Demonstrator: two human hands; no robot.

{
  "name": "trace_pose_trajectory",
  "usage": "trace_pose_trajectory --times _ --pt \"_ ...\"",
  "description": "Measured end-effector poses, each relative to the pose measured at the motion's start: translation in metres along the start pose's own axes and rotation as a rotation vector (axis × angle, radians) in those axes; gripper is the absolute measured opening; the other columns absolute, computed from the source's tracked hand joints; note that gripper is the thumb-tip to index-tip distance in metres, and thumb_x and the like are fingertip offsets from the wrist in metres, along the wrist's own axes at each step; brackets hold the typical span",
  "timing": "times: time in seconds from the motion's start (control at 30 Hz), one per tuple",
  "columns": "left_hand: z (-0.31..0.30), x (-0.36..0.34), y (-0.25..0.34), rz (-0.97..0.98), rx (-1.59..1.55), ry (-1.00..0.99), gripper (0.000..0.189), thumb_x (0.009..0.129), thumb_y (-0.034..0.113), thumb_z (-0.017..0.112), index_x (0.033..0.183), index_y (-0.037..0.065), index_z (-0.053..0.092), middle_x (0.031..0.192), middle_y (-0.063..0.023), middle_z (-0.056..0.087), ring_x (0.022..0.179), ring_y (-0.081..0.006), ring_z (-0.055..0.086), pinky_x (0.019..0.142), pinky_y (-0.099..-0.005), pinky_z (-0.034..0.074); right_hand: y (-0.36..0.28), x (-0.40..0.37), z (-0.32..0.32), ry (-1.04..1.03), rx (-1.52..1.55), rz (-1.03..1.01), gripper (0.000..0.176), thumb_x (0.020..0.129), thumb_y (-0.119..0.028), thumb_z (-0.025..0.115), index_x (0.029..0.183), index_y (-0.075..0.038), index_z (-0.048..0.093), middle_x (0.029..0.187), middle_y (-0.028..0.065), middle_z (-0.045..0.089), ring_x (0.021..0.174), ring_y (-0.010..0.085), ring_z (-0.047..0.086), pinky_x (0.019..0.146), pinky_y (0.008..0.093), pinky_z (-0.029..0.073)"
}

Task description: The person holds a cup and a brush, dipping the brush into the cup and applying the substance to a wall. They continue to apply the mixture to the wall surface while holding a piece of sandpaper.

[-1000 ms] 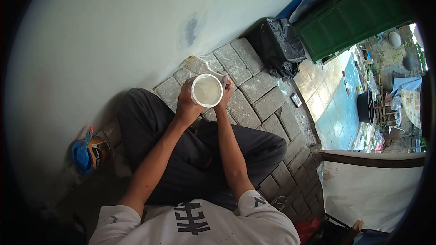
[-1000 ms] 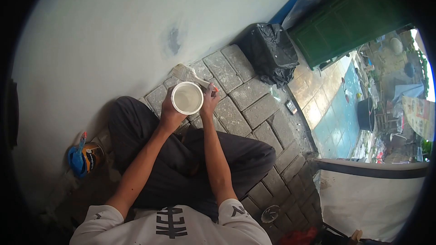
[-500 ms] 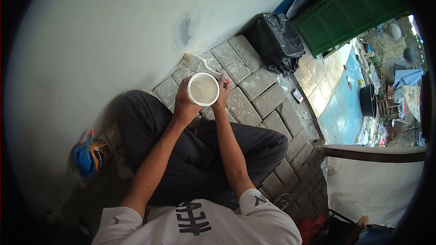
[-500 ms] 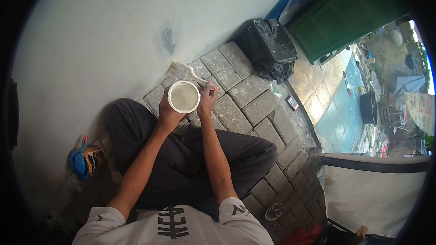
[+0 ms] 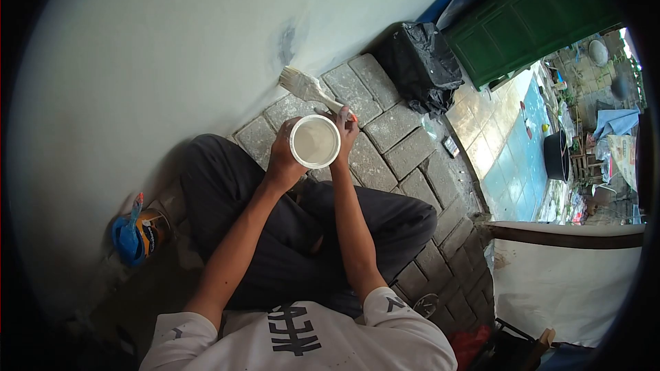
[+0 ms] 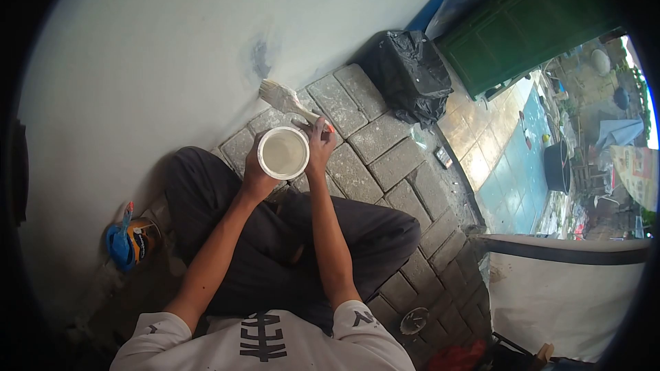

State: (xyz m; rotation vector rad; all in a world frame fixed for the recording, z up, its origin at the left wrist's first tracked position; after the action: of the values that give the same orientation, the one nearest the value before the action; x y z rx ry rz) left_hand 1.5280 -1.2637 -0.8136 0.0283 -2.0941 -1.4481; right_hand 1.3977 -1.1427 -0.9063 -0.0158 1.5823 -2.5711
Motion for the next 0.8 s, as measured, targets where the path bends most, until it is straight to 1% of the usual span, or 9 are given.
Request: trace_pose_trajectory --times 0.1,0.23,0.33,0.4,0.53,0.63,0.7,0.77,0.8 --pt "-0.001 0.001 0.003 -0.014 -0.009 0.001 0.068 0.066 0.001 0.085 0.128 0.001 0.055 0.123 -0.0177 0.06 0.115 -0.0384 0.06 0.098 -0.0443 0.051 -0.02 0.009 -0.004 0.066 -0.224 -0.194 0.046 0.103 -0.036 0.061 0.11 0.009 0.061 0.102 0.0205 0.071 0.096 0.0299 0.074 0.076 0.034 0.06" --pt "-0.004 0.001 0.01 0.032 -0.005 0.003 0.066 0.067 0.001 0.085 0.126 0.001 0.056 0.121 -0.0177 0.06 0.113 -0.0384 0.061 0.096 -0.0451 0.051 -0.044 -0.003 0.014 0.096 -0.207 -0.211 0.046 0.104 -0.034 0.061 0.112 0.011 0.06 0.11 0.0233 0.068 0.099 0.0329 0.073 0.081 0.0372 0.061" --pt "-0.008 0.001 0.013 0.041 -0.026 0.026 0.064 0.068 0.001 0.084 0.125 0.001 0.057 0.121 -0.0175 0.06 0.113 -0.0378 0.061 0.096 -0.0449 0.051 -0.048 -0.007 0.018 0.154 -0.011 -0.15 0.044 0.106 -0.028 0.058 0.115 0.015 0.06 0.106 0.0213 0.067 0.102 0.0268 0.068 0.092 0.0361 0.06" --pt "-0.01 0.003 0.017 0.084 -0.015 0.044 0.063 0.068 0.003 0.085 0.125 0.002 0.057 0.12 -0.0172 0.061 0.112 -0.0376 0.062 0.095 -0.0446 0.052 -0.053 -0.009 0.021 0.157 0.049 -0.065 0.046 0.106 -0.029 0.057 0.119 0.015 0.057 0.115 0.0256 0.063 0.106 0.0313 0.068 0.099 0.0372 0.058" --pt "-0.012 -0.002 0.015 0.086 -0.107 0.024 0.062 0.068 0.008 0.086 0.123 0.002 0.059 0.119 -0.0166 0.063 0.11 -0.0371 0.064 0.092 -0.0442 0.054 -0.079 -0.004 0.045 -0.084 0.364 -0.136 0.048 0.106 -0.03 0.055 0.124 0.015 0.052 0.122 0.0278 0.06 0.114 0.0379 0.066 0.103 0.0422 0.056" --pt "-0.012 -0.003 0.025 0.177 -0.094 0.024 0.064 0.067 0.012 0.088 0.123 0.003 0.059 0.118 -0.0163 0.063 0.109 -0.0367 0.065 0.09 -0.0447 0.054 -0.059 0.004 0.037 -0.091 0.475 -0.124 0.05 0.106 -0.031 0.055 0.123 0.016 0.051 0.125 0.0286 0.059 0.117 0.0379 0.064 0.105 0.0439 0.054" --pt "-0.009 -0.003 0.027 0.195 -0.069 0.006 0.063 0.07 0.01 0.088 0.125 0.003 0.058 0.121 -0.0149 0.062 0.112 -0.0325 0.064 0.094 -0.041 0.053 -0.032 0.008 0.024 -0.083 0.421 -0.098 0.051 0.105 -0.032 0.057 0.123 0.015 0.051 0.121 0.0282 0.062 0.112 0.0363 0.067 0.1 0.041 0.056" --pt "-0.008 -0.003 0.028 0.212 -0.034 -0.01 0.062 0.072 0.007 0.087 0.127 0.002 0.058 0.124 -0.0135 0.061 0.114 -0.0282 0.063 0.097 -0.0372 0.052 0.017 0.005 -0.012 0.113 0.134 0.074 0.05 0.104 -0.034 0.06 0.118 0.014 0.054 0.113 0.0268 0.066 0.106 0.0345 0.07 0.095 0.0376 0.058" --pt "-0.007 -0.003 0.027 0.205 -0.044 -0.014 0.063 0.072 0.008 0.088 0.127 0.002 0.058 0.125 -0.0135 0.061 0.115 -0.0282 0.062 0.098 -0.0371 0.051 0.011 0.002 -0.007 0.073 -0.049 -0.019 0.05 0.103 -0.034 0.061 0.112 0.014 0.058 0.109 0.0261 0.069 0.101 0.0332 0.072 0.09 0.035 0.059"
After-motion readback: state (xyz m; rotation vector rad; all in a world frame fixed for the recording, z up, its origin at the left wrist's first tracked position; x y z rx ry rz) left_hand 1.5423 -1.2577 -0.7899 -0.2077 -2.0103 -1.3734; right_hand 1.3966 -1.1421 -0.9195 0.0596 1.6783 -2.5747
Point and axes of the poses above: each hand's wrist, its own x-axis towards the middle knuckle, its own z-axis out of the palm, y = z × x, the point moved 9 cm from there along x, towards the middle knuckle
